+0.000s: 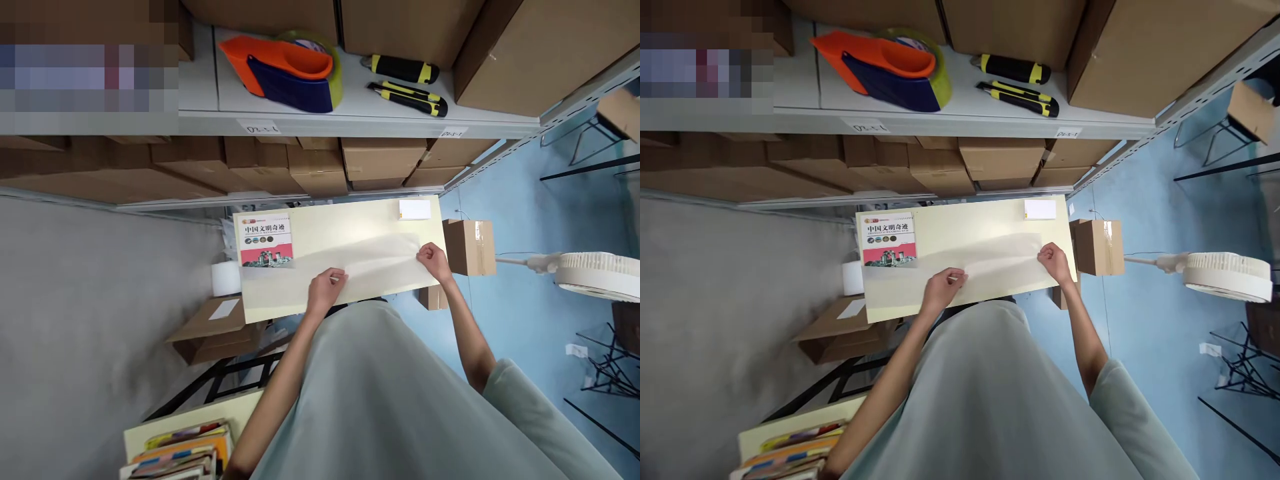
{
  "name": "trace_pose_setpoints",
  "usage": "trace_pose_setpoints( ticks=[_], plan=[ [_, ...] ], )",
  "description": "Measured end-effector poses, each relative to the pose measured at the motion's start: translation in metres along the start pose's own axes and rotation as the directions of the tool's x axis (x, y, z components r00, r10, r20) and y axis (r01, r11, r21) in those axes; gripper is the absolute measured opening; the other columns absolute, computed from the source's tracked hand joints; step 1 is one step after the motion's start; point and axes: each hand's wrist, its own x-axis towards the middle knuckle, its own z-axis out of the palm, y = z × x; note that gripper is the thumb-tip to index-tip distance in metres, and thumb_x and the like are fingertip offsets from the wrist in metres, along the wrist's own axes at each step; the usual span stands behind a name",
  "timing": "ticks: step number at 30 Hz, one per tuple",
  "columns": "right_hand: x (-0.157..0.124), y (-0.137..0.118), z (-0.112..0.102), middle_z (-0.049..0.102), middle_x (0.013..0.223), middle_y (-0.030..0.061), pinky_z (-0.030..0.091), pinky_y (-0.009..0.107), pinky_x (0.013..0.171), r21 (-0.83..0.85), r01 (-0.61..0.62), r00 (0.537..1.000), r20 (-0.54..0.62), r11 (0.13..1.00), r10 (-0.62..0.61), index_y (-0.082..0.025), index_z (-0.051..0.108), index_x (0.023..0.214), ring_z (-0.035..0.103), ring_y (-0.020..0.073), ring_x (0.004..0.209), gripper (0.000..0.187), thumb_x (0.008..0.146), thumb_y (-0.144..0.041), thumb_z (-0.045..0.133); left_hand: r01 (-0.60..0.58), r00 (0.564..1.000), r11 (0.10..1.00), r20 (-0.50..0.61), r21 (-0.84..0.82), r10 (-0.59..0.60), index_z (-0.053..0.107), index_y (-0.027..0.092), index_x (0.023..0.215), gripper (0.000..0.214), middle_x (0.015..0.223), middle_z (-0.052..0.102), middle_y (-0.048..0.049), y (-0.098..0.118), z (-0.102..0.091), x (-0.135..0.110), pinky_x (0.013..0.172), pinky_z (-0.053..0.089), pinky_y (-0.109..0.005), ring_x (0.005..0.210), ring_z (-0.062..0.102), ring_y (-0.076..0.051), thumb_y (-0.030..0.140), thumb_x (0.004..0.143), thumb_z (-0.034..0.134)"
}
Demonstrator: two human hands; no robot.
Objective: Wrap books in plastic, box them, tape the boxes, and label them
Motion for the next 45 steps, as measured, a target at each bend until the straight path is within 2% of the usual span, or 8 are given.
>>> trace_pose_setpoints(
  ticks=[5,12,16,20,24,33,38,45],
  plan=[
    [0.022,0.058,0.015,0.062,0.074,-0.0028,0.047,0.028,0.069,-0.264,-0.085,0.996,-0.007,0.961,0.087,-0.026,0.053,0.082,0.058,0.0182,0.071,0.013,0.081,-0.036,0.062,0.059,0.997,0.996,0.038,0.061,-0.062,0.078,0.026,0.093,0.015,0.096,0.085,-0.0026,-0.019,0.029,0.019,0.082,0.058,-0.03,0.09,0.079,-0.022,0.039,0.088,0.071],
    [0.014,0.072,0.044,0.07,0.109,0.0096,0.051,0.032,0.079,-0.444,-0.112,0.993,-0.074,0.889,0.088,-0.022,0.061,0.099,0.066,0.0236,0.095,0.011,0.091,-0.026,0.054,0.22,0.958,0.969,-0.212,0.109,-0.193,0.077,0.024,0.112,0.026,0.11,0.084,-0.0081,-0.087,-0.029,0.012,0.094,0.057,-0.036,0.102,0.078,-0.026,0.034,0.095,0.06],
    [0.009,0.044,0.07,0.062,0.134,0.0188,0.053,0.036,0.087,-0.541,-0.02,0.999,-0.043,0.841,-0.004,-0.017,0.064,0.117,0.063,0.029,0.119,0.025,0.1,-0.026,0.048,0.32,0.904,0.944,-0.324,0.074,-0.281,0.076,0.023,0.108,0.024,0.108,0.084,-0.01,-0.127,-0.068,0.008,0.095,0.058,-0.042,0.102,0.078,-0.03,0.035,0.092,0.062],
    [0.011,-0.004,0.115,0.067,0.127,0.0137,0.053,0.032,0.09,-0.591,0.168,0.983,0.16,0.789,-0.09,-0.017,0.067,0.12,0.069,0.023,0.106,0.025,0.105,-0.023,0.048,0.357,0.867,0.934,-0.381,0.024,-0.321,0.076,0.022,0.105,0.023,0.107,0.084,-0.0101,-0.162,-0.097,0.005,0.095,0.058,-0.044,0.1,0.078,-0.031,0.035,0.092,0.062],
    [0.012,-0.06,0.18,0.07,0.127,0.0091,0.052,0.027,0.09,-0.606,0.364,0.914,0.38,0.708,-0.144,-0.021,0.07,0.125,0.07,0.0188,0.106,0.027,0.11,-0.025,0.047,0.346,0.857,0.938,-0.403,-0.011,-0.321,0.075,0.022,0.107,0.023,0.106,0.083,-0.0095,-0.194,-0.117,0.007,0.096,0.058,-0.044,0.101,0.077,-0.031,0.036,0.092,0.063],
    [0.027,-0.139,0.321,0.068,0.137,0.0162,0.055,0.032,0.094,-0.715,0.537,0.79,0.612,0.447,0.03,-0.015,0.071,0.126,0.068,0.0245,0.121,0.033,0.105,-0.008,0.047,0.292,0.866,0.956,-0.415,-0.032,-0.278,0.068,0.019,0.124,0.037,0.123,0.075,-0.0161,-0.256,-0.143,0.038,0.101,0.057,-0.049,0.1,0.075,-0.03,0.031,0.09,0.066],
    [0.024,-0.146,0.352,0.064,0.144,0.0229,0.055,0.035,0.1,-0.747,0.581,0.76,0.64,0.322,0.115,-0.008,0.068,0.13,0.067,0.028,0.126,0.038,0.1,-0.001,0.046,0.217,0.9,0.976,-0.382,-0.018,-0.207,0.065,0.021,0.132,0.042,0.133,0.069,-0.0153,-0.271,-0.145,0.061,0.107,0.055,-0.049,0.104,0.073,-0.03,0.027,0.09,0.063],
    [0.007,-0.146,0.358,0.058,0.151,0.0276,0.055,0.037,0.102,-0.755,0.616,0.746,0.651,0.225,0.14,-0.005,0.058,0.144,0.066,0.0283,0.13,0.045,0.102,0.0,0.041,0.191,0.924,0.981,-0.335,-0.014,-0.185,0.067,0.018,0.125,0.036,0.124,0.072,-0.0184,-0.281,-0.147,0.069,0.103,0.055,-0.046,0.11,0.071,-0.034,0.024,0.09,0.06]
  ],
)
